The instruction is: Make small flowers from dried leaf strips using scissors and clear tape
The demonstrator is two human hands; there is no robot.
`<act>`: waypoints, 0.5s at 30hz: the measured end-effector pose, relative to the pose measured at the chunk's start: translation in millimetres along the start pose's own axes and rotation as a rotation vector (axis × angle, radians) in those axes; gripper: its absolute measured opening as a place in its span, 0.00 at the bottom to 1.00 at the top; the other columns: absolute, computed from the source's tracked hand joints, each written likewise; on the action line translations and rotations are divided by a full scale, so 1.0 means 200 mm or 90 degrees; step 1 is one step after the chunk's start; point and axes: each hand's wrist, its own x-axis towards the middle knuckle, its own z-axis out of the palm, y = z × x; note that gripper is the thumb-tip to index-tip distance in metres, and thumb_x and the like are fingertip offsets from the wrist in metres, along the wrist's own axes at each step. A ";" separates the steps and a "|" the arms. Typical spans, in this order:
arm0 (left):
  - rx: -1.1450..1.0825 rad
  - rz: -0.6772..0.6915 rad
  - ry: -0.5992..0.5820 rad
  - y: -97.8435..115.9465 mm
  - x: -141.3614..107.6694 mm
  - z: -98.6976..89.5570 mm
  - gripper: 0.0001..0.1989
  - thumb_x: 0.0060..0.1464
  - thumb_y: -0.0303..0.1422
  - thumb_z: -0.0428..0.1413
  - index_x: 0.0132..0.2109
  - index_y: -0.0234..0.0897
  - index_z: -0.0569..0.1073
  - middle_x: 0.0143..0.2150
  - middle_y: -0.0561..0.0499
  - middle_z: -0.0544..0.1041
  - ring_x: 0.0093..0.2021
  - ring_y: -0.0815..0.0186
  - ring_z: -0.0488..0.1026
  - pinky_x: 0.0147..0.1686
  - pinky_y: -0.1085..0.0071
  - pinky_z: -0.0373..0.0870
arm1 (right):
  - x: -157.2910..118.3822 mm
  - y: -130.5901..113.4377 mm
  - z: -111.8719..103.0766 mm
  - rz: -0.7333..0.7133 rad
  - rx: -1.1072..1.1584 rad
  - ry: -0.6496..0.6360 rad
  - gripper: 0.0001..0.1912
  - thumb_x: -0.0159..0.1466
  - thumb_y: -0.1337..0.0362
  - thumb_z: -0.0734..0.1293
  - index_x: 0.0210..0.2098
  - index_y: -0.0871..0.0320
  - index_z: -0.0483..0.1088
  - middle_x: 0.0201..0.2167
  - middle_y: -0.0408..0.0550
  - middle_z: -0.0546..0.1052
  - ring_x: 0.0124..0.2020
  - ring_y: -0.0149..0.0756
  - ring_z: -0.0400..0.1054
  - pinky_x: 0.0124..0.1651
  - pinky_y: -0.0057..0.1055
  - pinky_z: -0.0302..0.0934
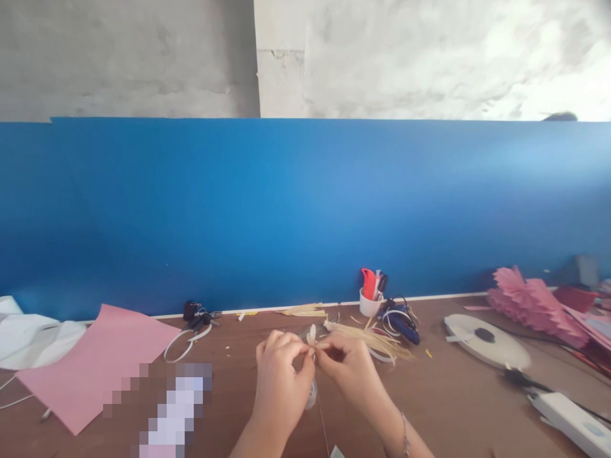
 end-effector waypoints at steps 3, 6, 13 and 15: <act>-0.065 -0.038 -0.017 0.00 0.01 0.00 0.09 0.51 0.26 0.52 0.26 0.40 0.74 0.30 0.52 0.78 0.40 0.59 0.70 0.43 0.59 0.61 | 0.01 0.00 -0.01 0.036 0.062 -0.023 0.08 0.51 0.66 0.64 0.21 0.61 0.74 0.19 0.44 0.73 0.24 0.32 0.62 0.29 0.27 0.56; -0.135 -0.058 -0.041 -0.01 0.03 -0.01 0.10 0.50 0.27 0.52 0.25 0.40 0.74 0.29 0.52 0.78 0.38 0.60 0.71 0.42 0.62 0.63 | 0.02 0.00 -0.02 0.093 0.130 -0.048 0.07 0.50 0.64 0.66 0.21 0.61 0.73 0.18 0.42 0.71 0.20 0.28 0.58 0.24 0.25 0.52; -0.198 -0.080 -0.063 -0.01 0.04 -0.01 0.12 0.51 0.29 0.50 0.24 0.40 0.74 0.27 0.51 0.77 0.36 0.60 0.71 0.39 0.65 0.65 | 0.04 0.02 -0.05 0.146 0.204 -0.076 0.09 0.50 0.62 0.67 0.19 0.62 0.71 0.16 0.38 0.65 0.17 0.23 0.48 0.20 0.23 0.41; -0.225 -0.096 -0.070 0.00 0.04 -0.02 0.10 0.50 0.30 0.51 0.24 0.39 0.75 0.28 0.50 0.78 0.37 0.59 0.71 0.40 0.65 0.65 | 0.03 0.00 -0.05 0.152 0.221 -0.077 0.09 0.51 0.62 0.68 0.20 0.62 0.71 0.16 0.38 0.65 0.17 0.23 0.49 0.20 0.23 0.42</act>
